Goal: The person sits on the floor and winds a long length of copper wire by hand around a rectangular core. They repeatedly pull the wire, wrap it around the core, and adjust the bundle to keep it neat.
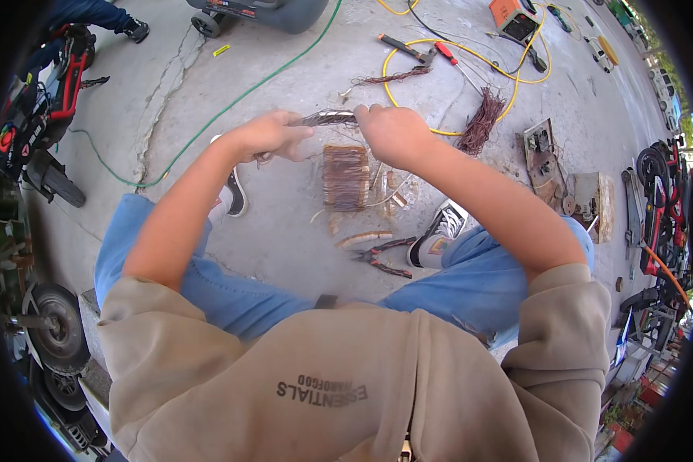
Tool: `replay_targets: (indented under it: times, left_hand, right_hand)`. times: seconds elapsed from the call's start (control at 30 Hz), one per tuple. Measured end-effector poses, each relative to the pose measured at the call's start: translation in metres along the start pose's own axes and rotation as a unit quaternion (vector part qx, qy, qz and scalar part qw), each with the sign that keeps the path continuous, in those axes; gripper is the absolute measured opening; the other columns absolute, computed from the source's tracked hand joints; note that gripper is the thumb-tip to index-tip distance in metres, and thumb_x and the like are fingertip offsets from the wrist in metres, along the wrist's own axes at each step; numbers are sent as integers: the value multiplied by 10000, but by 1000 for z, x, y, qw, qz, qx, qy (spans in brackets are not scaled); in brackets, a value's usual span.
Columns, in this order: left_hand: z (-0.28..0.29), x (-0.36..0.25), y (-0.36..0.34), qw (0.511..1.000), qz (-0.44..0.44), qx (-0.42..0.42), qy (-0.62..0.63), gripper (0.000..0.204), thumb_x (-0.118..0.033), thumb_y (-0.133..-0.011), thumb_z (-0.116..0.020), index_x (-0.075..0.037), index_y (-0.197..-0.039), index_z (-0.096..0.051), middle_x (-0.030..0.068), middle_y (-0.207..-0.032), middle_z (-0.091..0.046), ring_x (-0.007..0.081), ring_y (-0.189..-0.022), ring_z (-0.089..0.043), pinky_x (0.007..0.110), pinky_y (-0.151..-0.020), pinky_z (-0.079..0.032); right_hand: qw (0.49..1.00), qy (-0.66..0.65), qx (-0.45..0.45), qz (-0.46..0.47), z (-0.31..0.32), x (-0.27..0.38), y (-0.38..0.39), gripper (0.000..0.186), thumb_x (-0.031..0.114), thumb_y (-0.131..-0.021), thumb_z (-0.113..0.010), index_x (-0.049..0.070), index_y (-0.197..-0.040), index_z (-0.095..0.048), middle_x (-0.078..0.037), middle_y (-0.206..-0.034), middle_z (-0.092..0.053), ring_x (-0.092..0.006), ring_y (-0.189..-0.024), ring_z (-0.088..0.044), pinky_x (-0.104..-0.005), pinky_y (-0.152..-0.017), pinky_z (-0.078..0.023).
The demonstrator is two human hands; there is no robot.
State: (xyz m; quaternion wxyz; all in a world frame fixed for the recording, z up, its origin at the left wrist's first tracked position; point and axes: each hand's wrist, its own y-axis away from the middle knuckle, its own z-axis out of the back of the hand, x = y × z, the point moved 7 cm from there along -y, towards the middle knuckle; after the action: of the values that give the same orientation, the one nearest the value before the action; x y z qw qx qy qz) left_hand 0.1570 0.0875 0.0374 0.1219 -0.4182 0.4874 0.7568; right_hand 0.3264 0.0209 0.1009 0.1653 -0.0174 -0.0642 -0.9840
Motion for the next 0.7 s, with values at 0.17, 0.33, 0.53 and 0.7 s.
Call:
replay_targets:
  times: [0.17,0.33,0.53,0.7]
  left_hand:
    - [0,-16,4,882,-98,-132,-442,321,-257,-933,-586,39,-1055,-554,222,-895,-647,330,-882,-661,434,-771,-506]
    - [7,16,6,887,17,-126,-443,558,-371,-856,-671,56,-1171,-504,259,-1049,-639,393,-1000,-626,440,-868,-487]
    - [13,74,15,846,96,-70,-520,519,-270,-753,-751,84,-1090,-577,262,-1000,-658,366,-946,-657,432,-817,-522]
    - [18,99,17,811,192,137,-535,183,-55,-725,-601,30,-856,-697,221,-894,-687,360,-861,-674,433,-711,-536]
  right_hand:
    - [996,-83,14,-2,-17,-3,-15,165,151,-844,-608,37,-964,-602,-165,-880,-665,-340,-830,-670,-454,-706,-530]
    - [984,-31,-173,28,-29,1,-48,239,271,-864,-643,64,-981,-622,-123,-937,-665,-291,-952,-629,-413,-789,-502]
    - [989,-60,-79,105,-109,56,-71,200,249,-850,-608,89,-966,-641,-97,-985,-659,-263,-1004,-596,-389,-855,-471]
    - [985,-111,-41,123,-134,94,-71,291,316,-842,-616,51,-961,-627,-134,-983,-659,-272,-990,-613,-387,-861,-477]
